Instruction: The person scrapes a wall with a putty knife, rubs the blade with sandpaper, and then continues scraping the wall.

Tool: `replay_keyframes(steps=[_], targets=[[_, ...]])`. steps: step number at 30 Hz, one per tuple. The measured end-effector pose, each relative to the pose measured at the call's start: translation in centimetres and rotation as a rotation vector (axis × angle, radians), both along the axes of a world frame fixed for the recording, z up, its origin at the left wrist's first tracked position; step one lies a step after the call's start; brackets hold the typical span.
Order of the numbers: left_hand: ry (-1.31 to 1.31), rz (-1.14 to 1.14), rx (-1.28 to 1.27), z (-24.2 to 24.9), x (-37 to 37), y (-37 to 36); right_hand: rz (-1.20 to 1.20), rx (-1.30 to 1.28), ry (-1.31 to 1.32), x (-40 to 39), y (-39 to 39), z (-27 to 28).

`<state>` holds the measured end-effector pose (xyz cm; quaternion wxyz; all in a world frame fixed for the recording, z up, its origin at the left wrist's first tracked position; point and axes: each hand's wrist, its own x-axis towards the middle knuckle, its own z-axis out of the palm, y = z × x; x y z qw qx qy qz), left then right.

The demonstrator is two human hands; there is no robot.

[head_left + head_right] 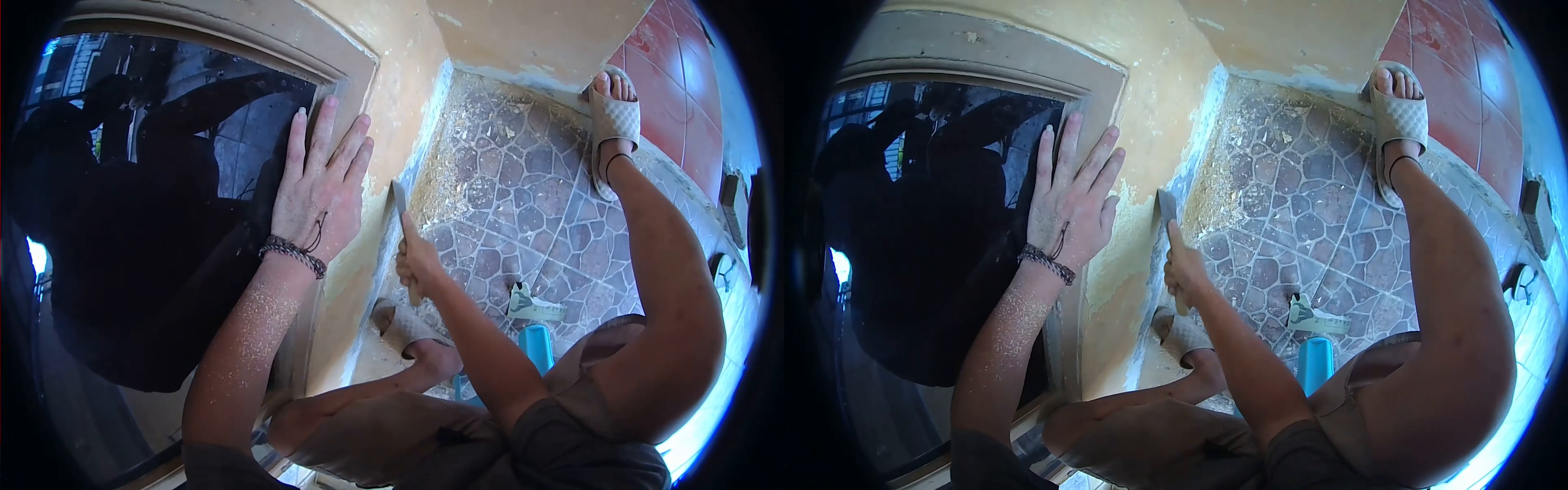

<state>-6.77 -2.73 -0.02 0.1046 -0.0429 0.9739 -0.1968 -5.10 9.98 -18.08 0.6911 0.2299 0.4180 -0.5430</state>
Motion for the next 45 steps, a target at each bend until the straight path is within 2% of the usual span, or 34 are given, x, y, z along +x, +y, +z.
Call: replay_keyframes(steps=[4,5,8,9,12,13,16,20,24,26,28,31,32,34,37,40,45], targets=[[0.015,-0.006,0.003,0.0,-0.1,-0.2,0.117,0.073,0.123,1.1,0.4,0.3],[0.010,-0.003,0.001,0.1,-0.2,-0.3,0.125,0.077,0.254,0.2,-0.3,-0.3],[-0.002,-0.001,-0.001,-0.3,0.4,0.0,-0.075,-0.035,-0.006,-3.4,-2.2,-1.3],[0.015,-0.009,-0.013,-0.2,0.0,-0.2,-0.076,-0.018,0.052,-2.9,-2.1,-1.1],[0.024,0.001,0.009,-0.2,0.0,-0.2,0.125,0.046,0.195,0.8,0.0,-0.2],[0.029,0.000,0.006,-0.1,-0.1,-0.3,0.151,0.046,0.034,1.1,0.3,-0.3],[0.023,0.008,0.010,-0.3,0.2,-0.1,0.141,0.082,0.287,0.5,-1.2,-2.5],[0.024,-0.003,0.004,-0.2,0.0,0.0,0.055,0.090,0.155,-1.0,-1.0,-1.3],[0.049,0.005,0.013,-0.1,-0.1,-0.3,0.140,0.052,0.075,0.3,0.0,0.4],[0.045,0.005,0.008,-0.4,0.2,-0.2,0.136,0.117,0.276,-2.2,-1.4,-0.3],[0.035,-0.009,0.005,0.0,0.0,0.0,-0.009,-0.022,0.026,-4.1,-1.8,-1.7],[0.048,-0.001,0.026,-0.2,0.0,-0.2,0.108,0.039,0.152,-1.1,-0.6,0.4],[0.055,0.003,0.036,-0.2,0.1,-0.2,0.152,0.100,0.141,-0.8,-0.2,3.0],[0.119,-0.011,0.079,-0.3,0.0,-0.1,0.115,0.011,-0.036,0.2,0.1,3.4],[0.128,-0.014,0.083,-0.3,0.3,0.0,0.189,0.012,0.152,-0.8,0.2,0.5],[0.160,-0.025,0.088,-0.4,0.2,-0.1,0.045,-0.098,0.199,-1.3,-0.1,-0.1],[0.186,-0.017,0.129,-0.3,0.4,0.1,-0.168,-0.116,0.386,0.1,-0.3,1.0]])
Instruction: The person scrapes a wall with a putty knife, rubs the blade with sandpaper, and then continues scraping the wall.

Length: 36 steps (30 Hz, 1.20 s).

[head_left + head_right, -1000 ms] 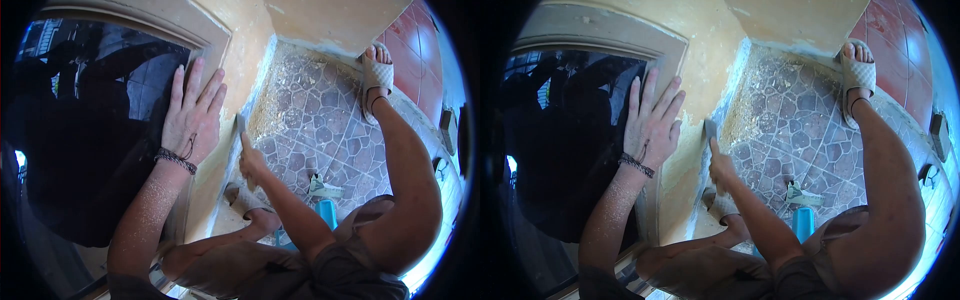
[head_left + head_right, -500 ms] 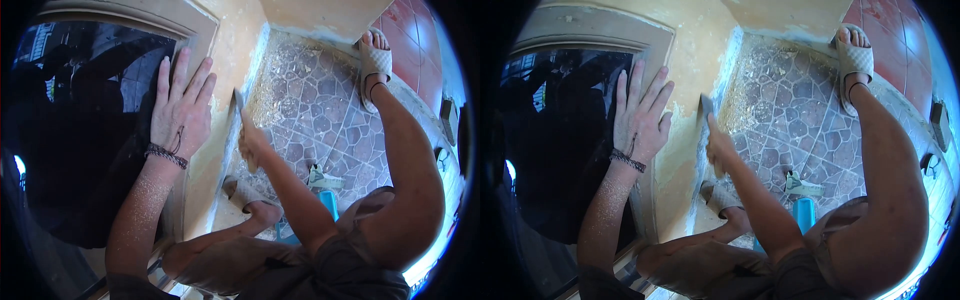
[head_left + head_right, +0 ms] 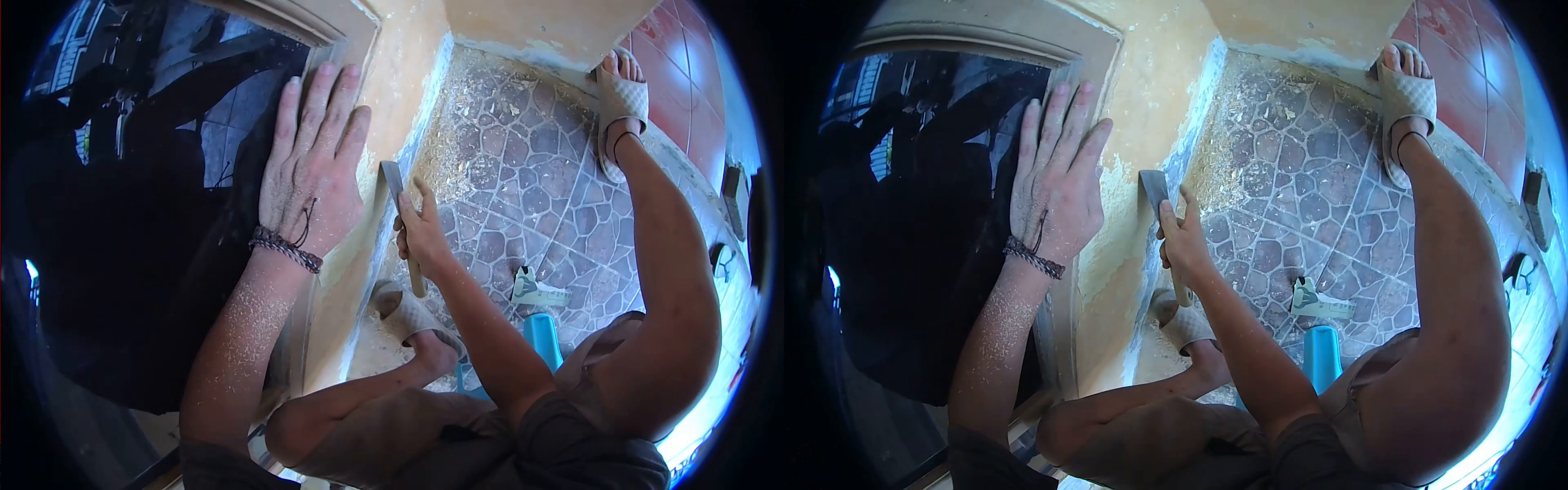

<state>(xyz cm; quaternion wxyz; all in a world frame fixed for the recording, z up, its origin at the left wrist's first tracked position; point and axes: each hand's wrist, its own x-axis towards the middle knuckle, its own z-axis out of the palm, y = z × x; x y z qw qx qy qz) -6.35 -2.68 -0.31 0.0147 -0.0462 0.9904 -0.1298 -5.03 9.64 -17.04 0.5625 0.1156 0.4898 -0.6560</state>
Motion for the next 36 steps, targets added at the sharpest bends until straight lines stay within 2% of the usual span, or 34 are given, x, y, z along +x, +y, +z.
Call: replay_keyframes(steps=[2,5,8,11,14,21,26,28,31,36], targets=[[0.024,-0.019,0.050,-0.2,0.1,-0.2,-0.052,-0.068,0.022,0.0,0.0,0.1],[0.054,-0.010,0.133,-0.3,0.3,-0.4,0.029,-0.036,0.038,-1.3,-0.8,0.9],[0.064,-0.016,0.153,-0.1,0.0,-0.3,0.005,-0.041,-0.048,-1.7,-0.5,1.6],[0.079,-0.028,0.166,-0.3,0.2,-0.5,0.041,-0.014,0.017,-1.2,0.3,1.1],[0.111,-0.072,0.128,-0.5,0.1,-0.7,-0.022,-0.025,0.088,-0.3,1.5,1.5],[0.080,-0.077,0.046,-0.7,0.3,-0.4,0.128,0.020,0.159,3.2,2.7,1.5],[0.004,-0.067,-0.002,-0.4,0.1,-0.3,-0.073,0.025,0.486,6.4,-0.3,0.5],[-0.023,-0.064,-0.021,-0.3,-0.2,-0.3,-0.098,0.040,0.514,5.0,-1.2,1.5],[-0.022,-0.079,-0.001,-0.3,-0.2,-0.5,0.004,0.038,0.409,2.5,-1.0,2.3],[-0.007,-0.095,-0.004,-0.2,-0.5,-0.6,0.119,0.019,0.448,1.0,-0.1,2.4]])
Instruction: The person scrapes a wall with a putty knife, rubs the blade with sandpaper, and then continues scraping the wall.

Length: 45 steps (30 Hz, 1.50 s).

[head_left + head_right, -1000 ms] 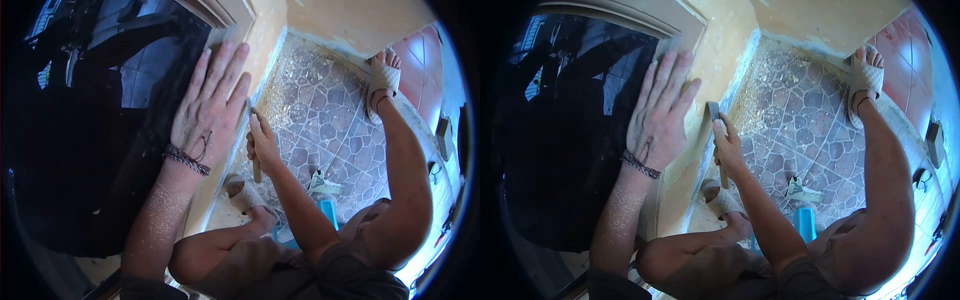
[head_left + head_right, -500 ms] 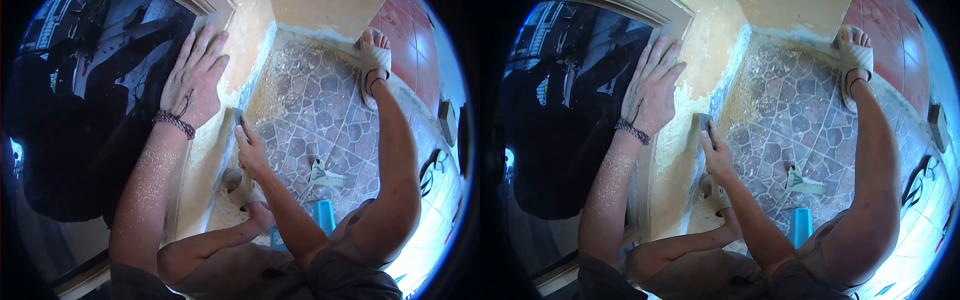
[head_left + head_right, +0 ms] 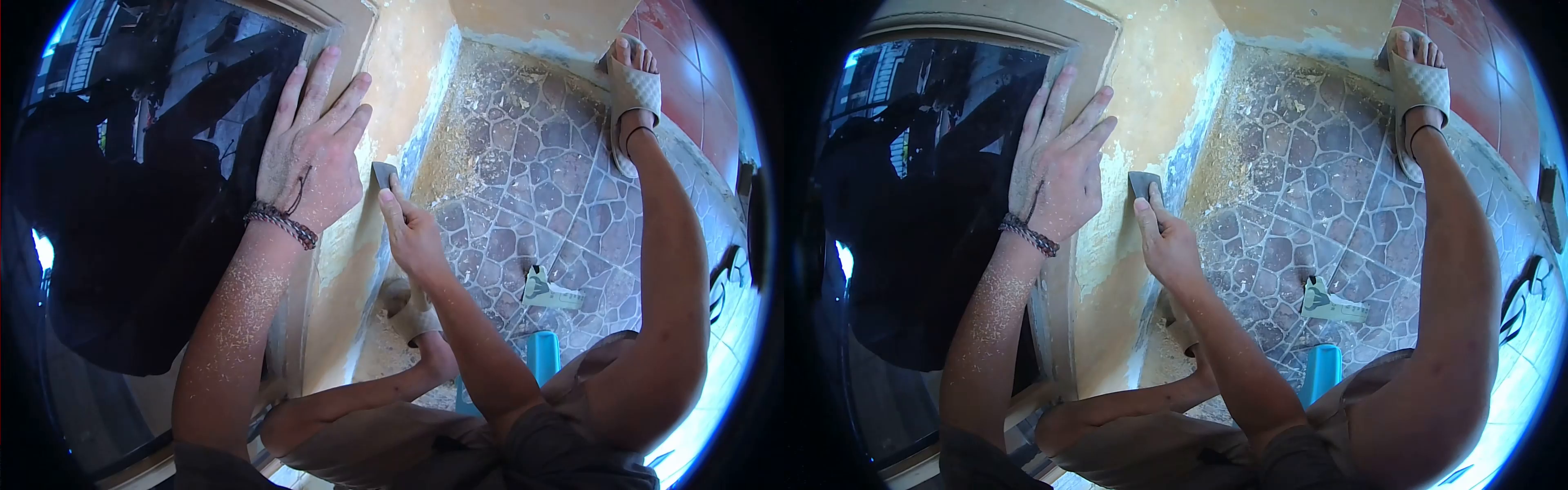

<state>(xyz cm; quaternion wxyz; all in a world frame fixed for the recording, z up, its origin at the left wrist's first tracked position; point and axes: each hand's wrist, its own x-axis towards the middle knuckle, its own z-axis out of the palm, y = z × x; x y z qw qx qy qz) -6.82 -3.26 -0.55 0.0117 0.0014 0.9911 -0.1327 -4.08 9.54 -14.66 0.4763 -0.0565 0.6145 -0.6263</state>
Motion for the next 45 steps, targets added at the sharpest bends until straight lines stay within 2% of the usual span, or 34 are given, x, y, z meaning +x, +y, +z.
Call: replay_keyframes(steps=[2,6,9,10,13,16,18,20,26,29,30,33,37,38,41,42,45], targets=[[-0.017,0.001,-0.008,-0.1,0.3,0.3,-0.100,-0.079,0.086,1.0,-0.8,-1.8],[-0.039,-0.004,-0.038,-0.1,0.5,0.4,-0.169,-0.018,0.044,2.1,-0.7,-0.3],[-0.028,0.003,-0.023,0.3,0.0,0.1,-0.211,-0.053,0.142,2.7,-0.9,-0.1],[-0.025,0.002,-0.020,0.3,0.0,0.0,-0.177,-0.016,0.210,1.6,-1.4,-0.7],[-0.043,0.014,-0.015,0.0,0.6,0.4,-0.071,0.023,0.042,-0.8,-0.9,0.0],[-0.029,0.014,-0.022,0.1,0.1,0.3,-0.117,-0.008,0.190,1.6,-0.5,-0.5],[-0.025,0.013,-0.034,0.1,0.1,0.2,-0.077,-0.008,0.180,1.8,-0.6,-1.3],[-0.034,0.002,-0.046,0.0,0.2,0.2,0.037,0.047,0.064,0.2,0.2,0.1],[-0.023,0.020,-0.013,0.0,0.2,0.2,-0.119,0.009,0.060,2.1,-0.4,0.7],[-0.036,0.021,-0.042,0.2,0.2,0.4,-0.154,-0.014,0.027,-1.6,-1.8,-0.4],[-0.040,0.023,-0.036,0.0,0.1,0.5,-0.006,0.041,0.016,-2.5,-0.6,1.2],[-0.030,0.026,-0.034,0.1,0.0,0.2,-0.010,0.071,0.053,1.4,-0.1,1.7],[-0.008,0.010,-0.030,-0.2,0.4,0.2,-0.035,0.047,-0.028,-2.0,-0.9,1.1],[0.013,-0.003,-0.030,-0.1,0.1,0.3,-0.078,0.014,0.024,-1.5,-1.0,0.6],[0.038,-0.014,0.016,-0.2,0.1,0.0,-0.025,0.073,0.066,1.2,0.3,2.1],[0.046,-0.018,0.024,-0.1,0.0,-0.1,-0.044,0.012,0.014,1.3,0.1,2.9],[0.040,-0.013,0.035,-0.2,0.4,0.0,0.006,0.056,-0.048,-1.4,-0.4,2.9]])
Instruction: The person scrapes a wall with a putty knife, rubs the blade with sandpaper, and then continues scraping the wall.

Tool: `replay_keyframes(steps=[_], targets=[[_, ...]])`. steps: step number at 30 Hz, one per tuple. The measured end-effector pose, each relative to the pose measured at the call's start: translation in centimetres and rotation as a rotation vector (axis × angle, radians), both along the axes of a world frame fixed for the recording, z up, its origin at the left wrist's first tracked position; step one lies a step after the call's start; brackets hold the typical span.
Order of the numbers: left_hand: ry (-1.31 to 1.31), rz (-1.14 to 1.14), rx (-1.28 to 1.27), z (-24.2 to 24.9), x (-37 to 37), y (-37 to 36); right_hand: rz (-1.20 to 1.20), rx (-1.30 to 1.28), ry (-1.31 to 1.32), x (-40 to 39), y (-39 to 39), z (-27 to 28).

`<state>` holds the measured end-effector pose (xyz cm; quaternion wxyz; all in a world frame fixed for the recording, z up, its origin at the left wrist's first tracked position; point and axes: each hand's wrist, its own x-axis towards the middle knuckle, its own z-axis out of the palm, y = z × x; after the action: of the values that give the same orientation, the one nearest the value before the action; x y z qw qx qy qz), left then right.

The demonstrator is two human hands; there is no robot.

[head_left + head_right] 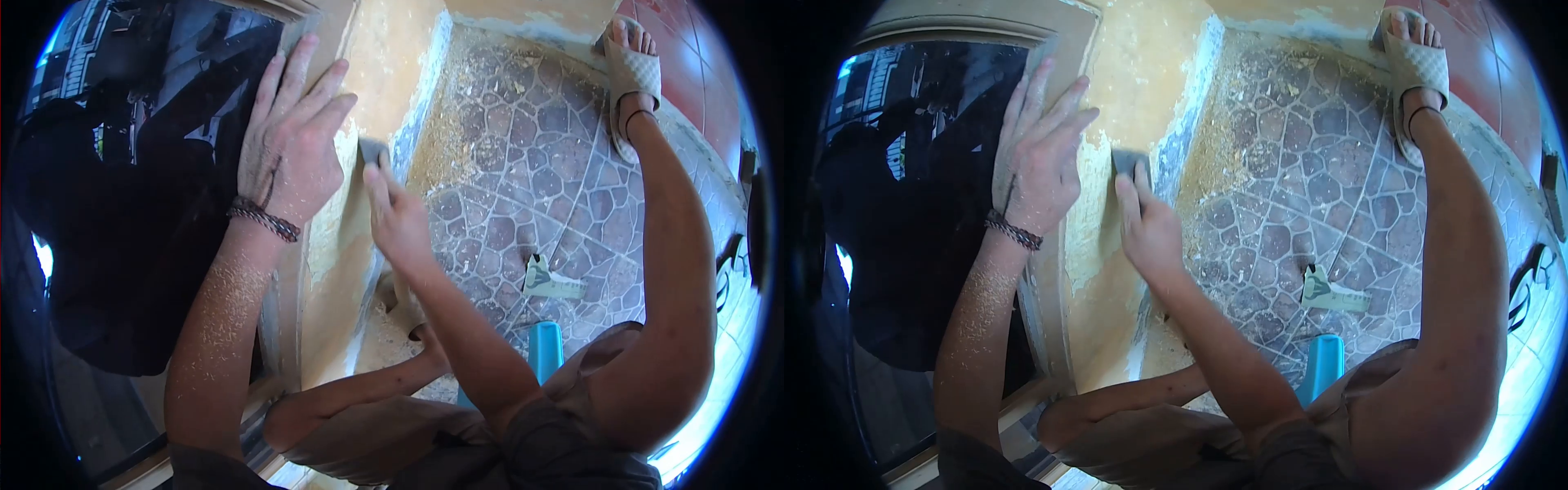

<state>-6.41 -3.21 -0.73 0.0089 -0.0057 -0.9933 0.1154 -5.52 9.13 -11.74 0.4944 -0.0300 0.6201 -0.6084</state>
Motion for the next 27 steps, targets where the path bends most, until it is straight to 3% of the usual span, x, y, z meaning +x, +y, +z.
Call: replay_keyframes(steps=[3,6,9,11,14,19,22,27], targets=[[0.016,-0.008,0.010,0.0,-0.2,-0.2,0.040,0.018,-0.036,0.4,0.5,1.2],[0.037,-0.002,0.033,0.0,-0.2,-0.2,-0.234,-0.166,0.202,6.1,0.1,0.1],[0.046,0.000,0.044,0.1,-0.2,-0.2,-0.074,-0.065,0.046,0.7,-0.7,1.5],[0.056,-0.009,0.053,-0.1,0.0,-0.1,-0.002,-0.009,0.117,-0.2,-0.1,1.7],[0.095,0.003,0.056,0.1,-0.3,-0.2,-0.065,-0.053,0.142,3.9,0.9,1.1],[0.103,0.011,0.048,-0.2,-0.2,-0.3,-0.022,-0.008,0.064,0.4,0.2,1.8],[0.114,0.006,0.062,-0.3,-0.2,-0.3,-0.059,-0.028,0.176,3.5,1.0,1.2],[0.093,-0.001,0.030,-0.1,-0.1,-0.2,-0.070,-0.059,0.033,3.4,0.9,1.4]])
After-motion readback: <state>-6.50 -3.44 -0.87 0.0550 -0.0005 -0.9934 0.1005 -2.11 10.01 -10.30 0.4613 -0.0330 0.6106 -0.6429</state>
